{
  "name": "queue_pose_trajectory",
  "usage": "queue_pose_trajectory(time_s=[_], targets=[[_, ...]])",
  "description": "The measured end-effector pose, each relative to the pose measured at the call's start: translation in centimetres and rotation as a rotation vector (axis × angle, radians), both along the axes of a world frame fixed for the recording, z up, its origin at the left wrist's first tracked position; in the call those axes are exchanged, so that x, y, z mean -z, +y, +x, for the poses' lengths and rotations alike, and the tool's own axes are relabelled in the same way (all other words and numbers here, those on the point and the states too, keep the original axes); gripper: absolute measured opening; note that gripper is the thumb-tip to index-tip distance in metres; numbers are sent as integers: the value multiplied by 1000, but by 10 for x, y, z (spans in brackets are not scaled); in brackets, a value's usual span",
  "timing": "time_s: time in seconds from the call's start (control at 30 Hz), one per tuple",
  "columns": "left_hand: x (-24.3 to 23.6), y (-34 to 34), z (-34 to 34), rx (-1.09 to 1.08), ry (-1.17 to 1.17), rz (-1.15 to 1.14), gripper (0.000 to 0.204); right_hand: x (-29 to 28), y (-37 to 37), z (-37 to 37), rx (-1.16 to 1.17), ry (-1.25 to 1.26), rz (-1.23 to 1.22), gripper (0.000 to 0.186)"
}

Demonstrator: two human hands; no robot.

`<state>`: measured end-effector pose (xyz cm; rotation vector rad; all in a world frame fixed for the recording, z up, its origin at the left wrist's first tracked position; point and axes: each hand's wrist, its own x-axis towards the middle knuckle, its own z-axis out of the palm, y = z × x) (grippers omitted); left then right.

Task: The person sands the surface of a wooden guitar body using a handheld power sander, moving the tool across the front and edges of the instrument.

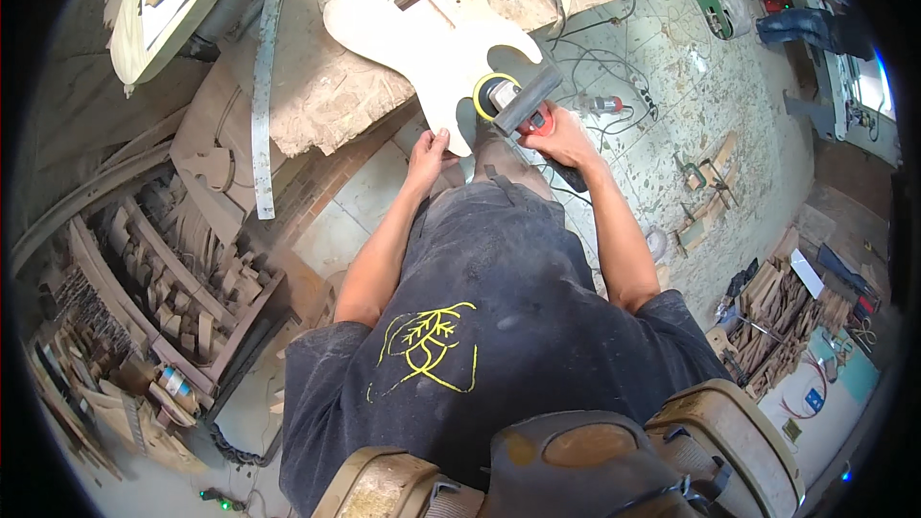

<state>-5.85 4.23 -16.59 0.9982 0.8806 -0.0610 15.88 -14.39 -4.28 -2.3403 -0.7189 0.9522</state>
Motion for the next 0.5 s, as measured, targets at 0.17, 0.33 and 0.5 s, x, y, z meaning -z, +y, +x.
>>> queue_pose_trajectory(time_s=[0.17, 0.33, 0.5], targets=[[1, -1, 2, 6, -24, -1, 51, -4, -2, 4, 76, 48, 9, 65], [2, -1, 3, 3, -24, -14, 50, 8, -8, 7, 49, 67, 105, 65], [3, -1, 0, -20, -10, 0, 50, -12, 1, 14, -44, 38, -18, 68]])
